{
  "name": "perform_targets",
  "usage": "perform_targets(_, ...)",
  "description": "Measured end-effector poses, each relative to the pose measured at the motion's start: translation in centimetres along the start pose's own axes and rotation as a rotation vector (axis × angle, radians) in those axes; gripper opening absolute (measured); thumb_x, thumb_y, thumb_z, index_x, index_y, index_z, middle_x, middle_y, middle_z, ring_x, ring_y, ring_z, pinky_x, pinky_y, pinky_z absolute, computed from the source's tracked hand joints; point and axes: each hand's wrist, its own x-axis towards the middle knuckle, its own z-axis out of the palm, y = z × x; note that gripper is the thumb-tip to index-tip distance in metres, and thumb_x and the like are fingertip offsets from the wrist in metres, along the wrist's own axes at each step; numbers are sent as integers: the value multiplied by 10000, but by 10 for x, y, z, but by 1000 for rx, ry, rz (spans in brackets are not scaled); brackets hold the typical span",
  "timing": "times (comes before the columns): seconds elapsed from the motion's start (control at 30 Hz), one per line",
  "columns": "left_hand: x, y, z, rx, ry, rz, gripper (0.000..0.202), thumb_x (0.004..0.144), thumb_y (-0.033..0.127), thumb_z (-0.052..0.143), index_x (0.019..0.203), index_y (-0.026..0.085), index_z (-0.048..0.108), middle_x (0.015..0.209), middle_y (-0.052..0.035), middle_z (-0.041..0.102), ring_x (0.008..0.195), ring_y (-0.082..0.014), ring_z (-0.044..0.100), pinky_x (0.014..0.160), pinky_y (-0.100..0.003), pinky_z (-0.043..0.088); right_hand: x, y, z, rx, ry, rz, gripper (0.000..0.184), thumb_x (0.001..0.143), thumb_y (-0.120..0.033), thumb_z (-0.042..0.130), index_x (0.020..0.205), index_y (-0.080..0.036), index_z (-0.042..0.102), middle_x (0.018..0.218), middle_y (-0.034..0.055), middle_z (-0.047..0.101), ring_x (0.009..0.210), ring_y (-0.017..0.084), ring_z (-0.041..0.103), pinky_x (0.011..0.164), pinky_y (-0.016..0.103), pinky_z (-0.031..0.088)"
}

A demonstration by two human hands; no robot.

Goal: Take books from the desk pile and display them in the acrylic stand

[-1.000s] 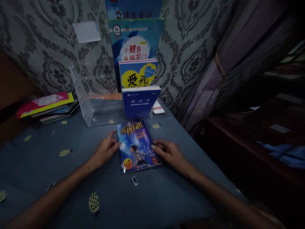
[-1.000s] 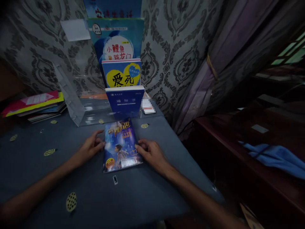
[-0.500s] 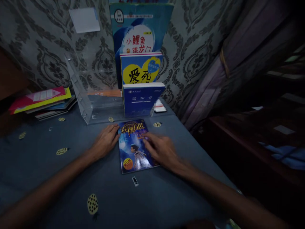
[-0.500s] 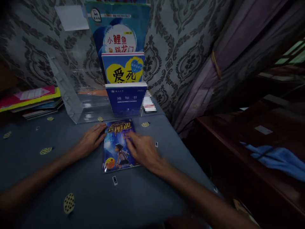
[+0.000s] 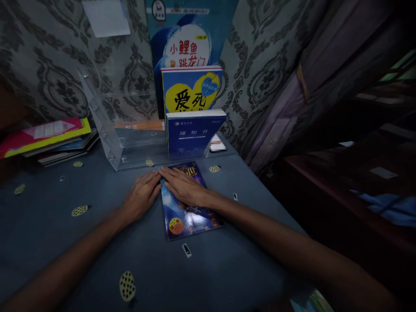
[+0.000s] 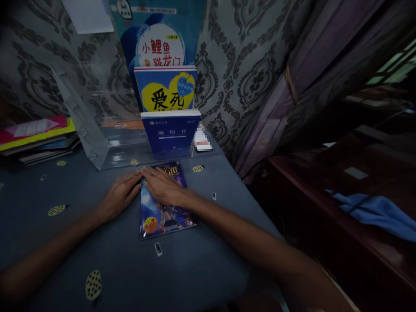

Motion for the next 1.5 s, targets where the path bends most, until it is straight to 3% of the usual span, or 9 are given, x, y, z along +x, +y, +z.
perform_targets(0.13,-3,-3,4,3,42,-1,394,1025,326,425,1348,174,591,1389,-144,635,1288,-275,602,1089,-534,483,-16,16,-12,-17,28,34,480,1035,-256,357,1500,-173,442,1575,129,449,1489,228,375,1233,528,314)
perform_targets(0.33,-1,-2,0,-5,3,-21,436,1034,387,400,1338,151,604,1400,-161,625,1299,-292,595,1087,-547,484,-49,54,-28,11,145,139,438,1042,-232,355,1457,-259,493,1525,83,525,1424,219,478,1227,609,264)
perform_targets(0.47,2,-1,-5,2,-32,-45,499,1039,455,363,1315,129,620,1401,-169,623,1334,-299,565,1125,-546,448,-57,73,-30,182,202,128,419,1050,-267,365,1443,-249,510,1508,85,547,1378,217,528,1179,548,378)
perform_targets(0.57,6,0,-8,29,-114,-41,565,1038,502,340,1370,112,579,1457,-165,577,1419,-292,476,1180,-528,385,-54,84,-28,325,242,126,403,1048,-296,386,1408,-225,552,1459,89,594,1340,220,560,1148,499,428)
perform_targets(0.73,29,8,-7,105,-362,-17,690,1037,569,266,1524,100,405,1608,-155,380,1520,-284,302,1244,-499,260,-47,95,-27,562,274,126,385,1035,-361,440,1363,-232,596,1421,85,624,1299,233,592,1161,503,414)
perform_targets(0.9,59,25,1,134,-552,119,745,1036,598,216,1590,102,252,1665,-144,232,1557,-273,175,1263,-478,190,-46,97,-27,667,270,130,372,1027,-367,469,1350,-241,603,1442,75,608,1331,224,565,1184,499,389)
perform_targets(1.07,71,48,13,132,-596,280,724,1045,590,194,1598,123,217,1677,-139,191,1567,-242,123,1272,-459,116,-44,96,-27,619,298,117,356,1024,-322,466,1336,-228,610,1422,70,626,1330,210,562,1179,502,395)
perform_targets(1.23,62,72,15,58,-613,430,686,1058,572,202,1608,162,200,1679,-110,209,1566,-221,144,1275,-443,91,-45,95,-27,582,281,92,382,1026,-297,447,1372,-210,584,1429,82,621,1321,205,573,1159,480,425)
perform_targets(1.5,30,104,7,-103,-654,613,606,1073,508,274,1611,237,204,1666,-43,266,1558,-185,180,1280,-428,95,-44,99,-22,466,306,46,402,1030,-341,438,1381,-206,582,1427,81,621,1309,216,579,1140,474,435)
